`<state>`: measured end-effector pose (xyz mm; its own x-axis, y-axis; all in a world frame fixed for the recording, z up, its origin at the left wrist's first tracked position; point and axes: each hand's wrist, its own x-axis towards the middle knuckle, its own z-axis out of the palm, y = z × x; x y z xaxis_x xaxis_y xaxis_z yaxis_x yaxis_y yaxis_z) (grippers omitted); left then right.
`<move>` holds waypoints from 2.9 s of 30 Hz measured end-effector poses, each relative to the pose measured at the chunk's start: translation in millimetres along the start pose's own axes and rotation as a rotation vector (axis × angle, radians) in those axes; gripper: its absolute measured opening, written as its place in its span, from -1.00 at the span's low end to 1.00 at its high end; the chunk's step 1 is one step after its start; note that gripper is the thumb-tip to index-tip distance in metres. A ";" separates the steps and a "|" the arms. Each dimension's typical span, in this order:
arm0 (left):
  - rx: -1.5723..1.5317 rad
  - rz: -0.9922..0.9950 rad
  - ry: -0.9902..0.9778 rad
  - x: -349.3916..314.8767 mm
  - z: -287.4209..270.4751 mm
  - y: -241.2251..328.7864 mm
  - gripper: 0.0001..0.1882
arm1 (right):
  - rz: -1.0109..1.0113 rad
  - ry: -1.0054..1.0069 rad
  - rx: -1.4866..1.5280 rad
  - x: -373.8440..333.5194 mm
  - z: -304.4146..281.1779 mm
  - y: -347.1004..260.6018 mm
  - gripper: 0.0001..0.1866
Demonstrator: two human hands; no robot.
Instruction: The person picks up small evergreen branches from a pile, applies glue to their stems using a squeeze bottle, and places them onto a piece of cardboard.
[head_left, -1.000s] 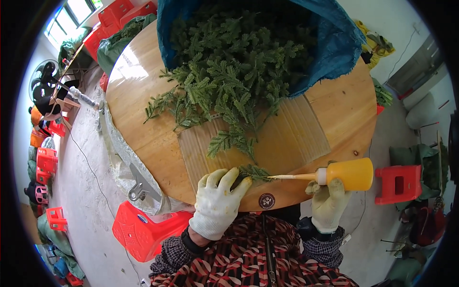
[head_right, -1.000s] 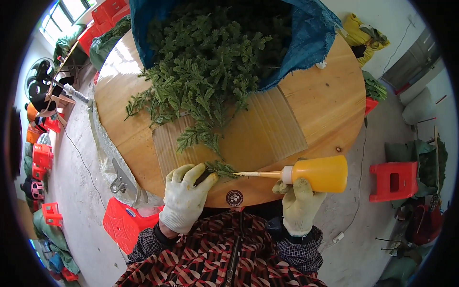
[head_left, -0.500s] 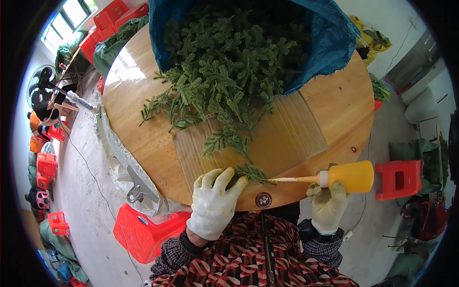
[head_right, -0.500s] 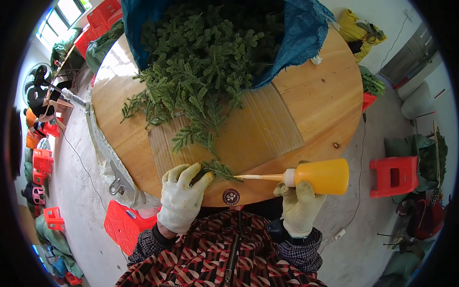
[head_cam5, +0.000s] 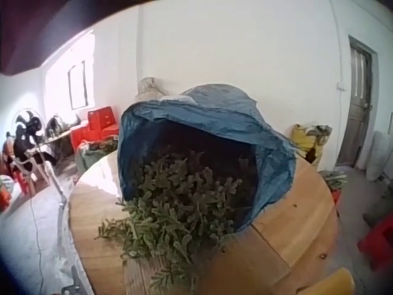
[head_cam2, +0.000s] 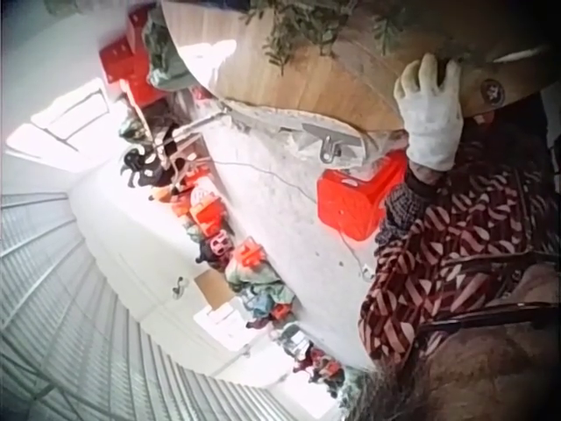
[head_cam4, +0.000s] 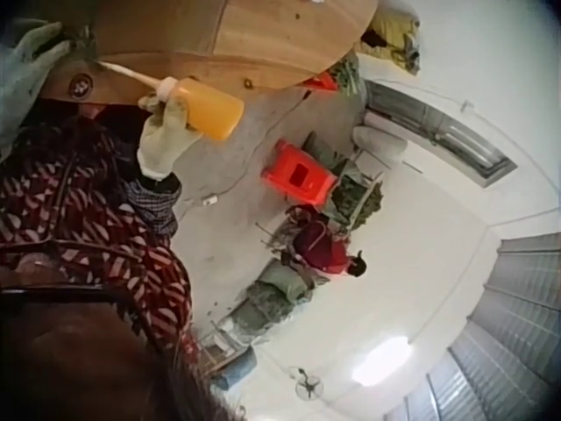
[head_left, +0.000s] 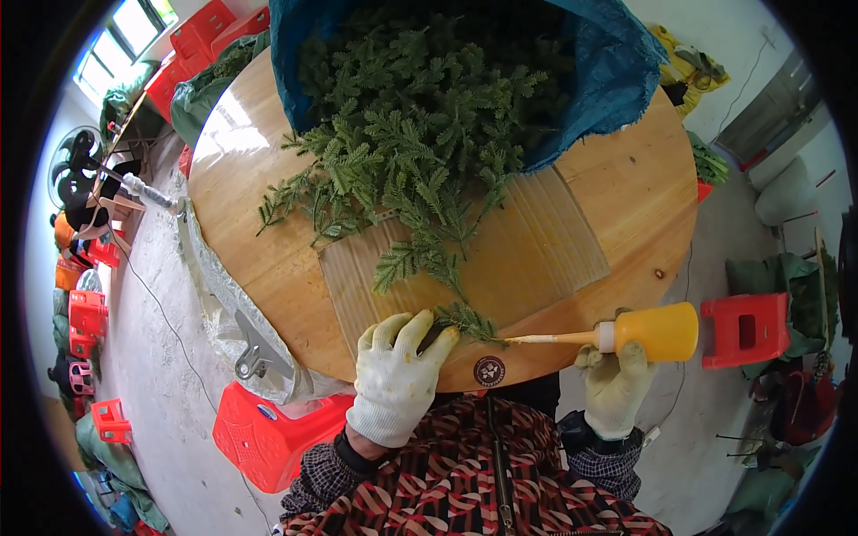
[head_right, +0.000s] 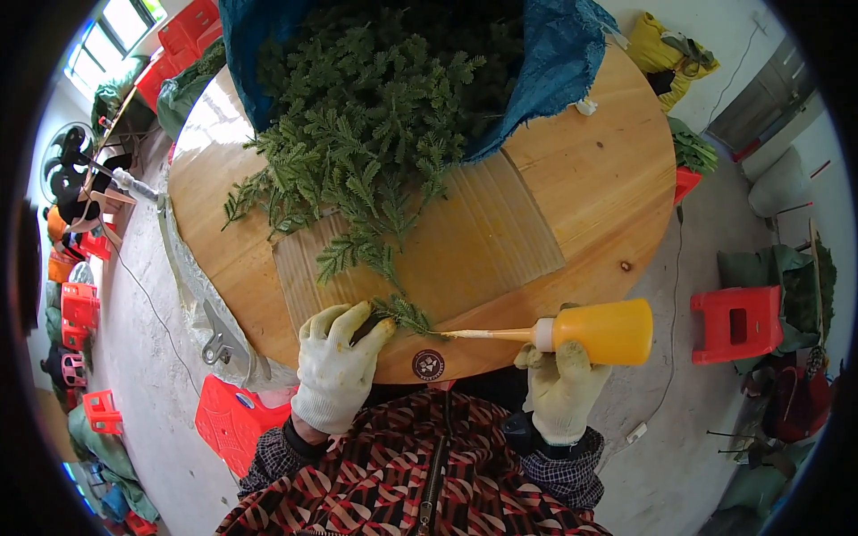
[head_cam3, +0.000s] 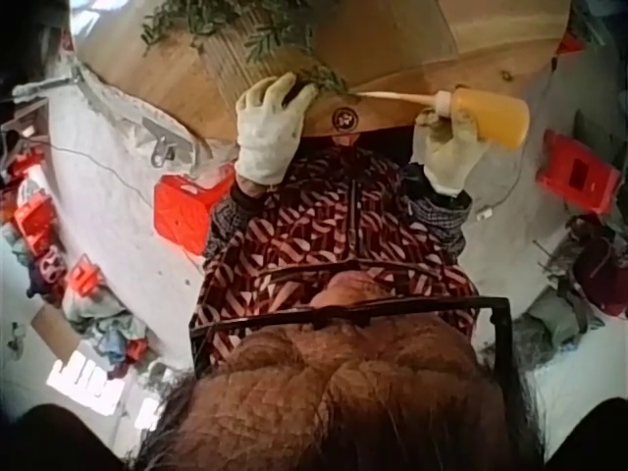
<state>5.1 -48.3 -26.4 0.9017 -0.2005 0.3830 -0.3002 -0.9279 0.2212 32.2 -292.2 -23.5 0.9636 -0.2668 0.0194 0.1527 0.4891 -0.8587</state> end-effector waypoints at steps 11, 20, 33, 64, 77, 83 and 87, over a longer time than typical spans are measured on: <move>0.006 -0.004 -0.011 0.1 0.0 1.0 -0.66 | 0.022 0.023 -0.117 -1.2 -7.0 0.4 -0.55; -0.009 -0.020 0.017 2.8 -2.1 0.8 -0.67 | 0.024 0.055 -0.064 1.5 -11.8 -6.7 -0.63; -0.134 -0.063 0.201 -4.2 4.9 3.1 -0.76 | 0.030 0.143 0.185 43.3 -2.0 9.9 -0.64; 0.034 -0.219 0.070 29.2 -26.5 -4.6 -0.83 | -0.001 0.122 0.130 42.0 3.2 15.6 -0.68; 0.203 -0.112 -0.241 29.6 -4.3 8.5 -0.73 | -0.005 0.137 0.145 41.7 3.2 14.3 -0.66; 0.168 0.074 0.089 43.8 -13.4 11.2 -0.78 | 0.010 0.149 0.151 40.9 4.7 11.7 -0.65; 0.250 0.047 0.041 50.6 -16.2 1.0 -0.79 | 0.009 0.144 0.157 40.7 6.3 12.1 -0.66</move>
<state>45.4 -54.3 7.8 0.8736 -0.2368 0.4253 -0.2505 -0.9678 -0.0244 74.6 -291.9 -29.8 0.9254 -0.3723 -0.0711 0.1875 0.6126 -0.7678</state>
